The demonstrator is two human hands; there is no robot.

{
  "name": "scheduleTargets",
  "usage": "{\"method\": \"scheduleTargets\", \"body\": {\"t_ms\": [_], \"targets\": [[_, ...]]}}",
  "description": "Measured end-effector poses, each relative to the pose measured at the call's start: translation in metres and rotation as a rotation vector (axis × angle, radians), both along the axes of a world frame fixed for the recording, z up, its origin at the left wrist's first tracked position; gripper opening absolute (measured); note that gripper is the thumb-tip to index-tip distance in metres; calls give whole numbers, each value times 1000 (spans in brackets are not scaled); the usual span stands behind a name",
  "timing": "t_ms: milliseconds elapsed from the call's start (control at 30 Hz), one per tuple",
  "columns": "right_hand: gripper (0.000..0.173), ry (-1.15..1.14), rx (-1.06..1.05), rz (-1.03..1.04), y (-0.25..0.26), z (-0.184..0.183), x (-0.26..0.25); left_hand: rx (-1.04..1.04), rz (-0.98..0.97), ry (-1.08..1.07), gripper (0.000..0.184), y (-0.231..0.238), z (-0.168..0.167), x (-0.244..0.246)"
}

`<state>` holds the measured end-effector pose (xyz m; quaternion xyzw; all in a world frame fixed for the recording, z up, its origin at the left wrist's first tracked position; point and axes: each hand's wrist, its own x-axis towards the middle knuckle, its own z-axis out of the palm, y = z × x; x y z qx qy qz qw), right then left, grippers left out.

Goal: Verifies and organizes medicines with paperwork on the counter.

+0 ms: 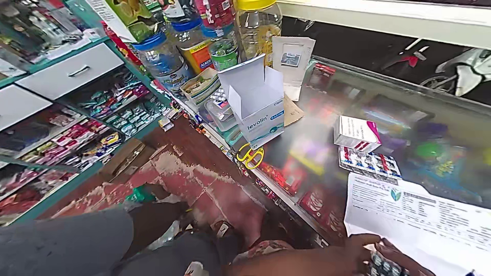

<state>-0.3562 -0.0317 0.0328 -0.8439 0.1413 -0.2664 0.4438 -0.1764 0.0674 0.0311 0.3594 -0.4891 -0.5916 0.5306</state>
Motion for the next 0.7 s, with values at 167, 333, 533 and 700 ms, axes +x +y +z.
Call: {"method": "scheduleTargets", "body": {"t_ms": [167,333,533,700], "targets": [[65,-235,57,-155,-5,-6,-15,353,326,-243,38,48,-69,78],[96,-267,-131,-380,-10,-11,-50,616,896,-142,35,10,-127,115],[97,-296,-164,-497,-6,-14,-57,643,938,-421,49,-25,-149,141],[101,-305,-148,-492,-10,-25,-58,564,881,-668,43,-34,-155,166]]}}
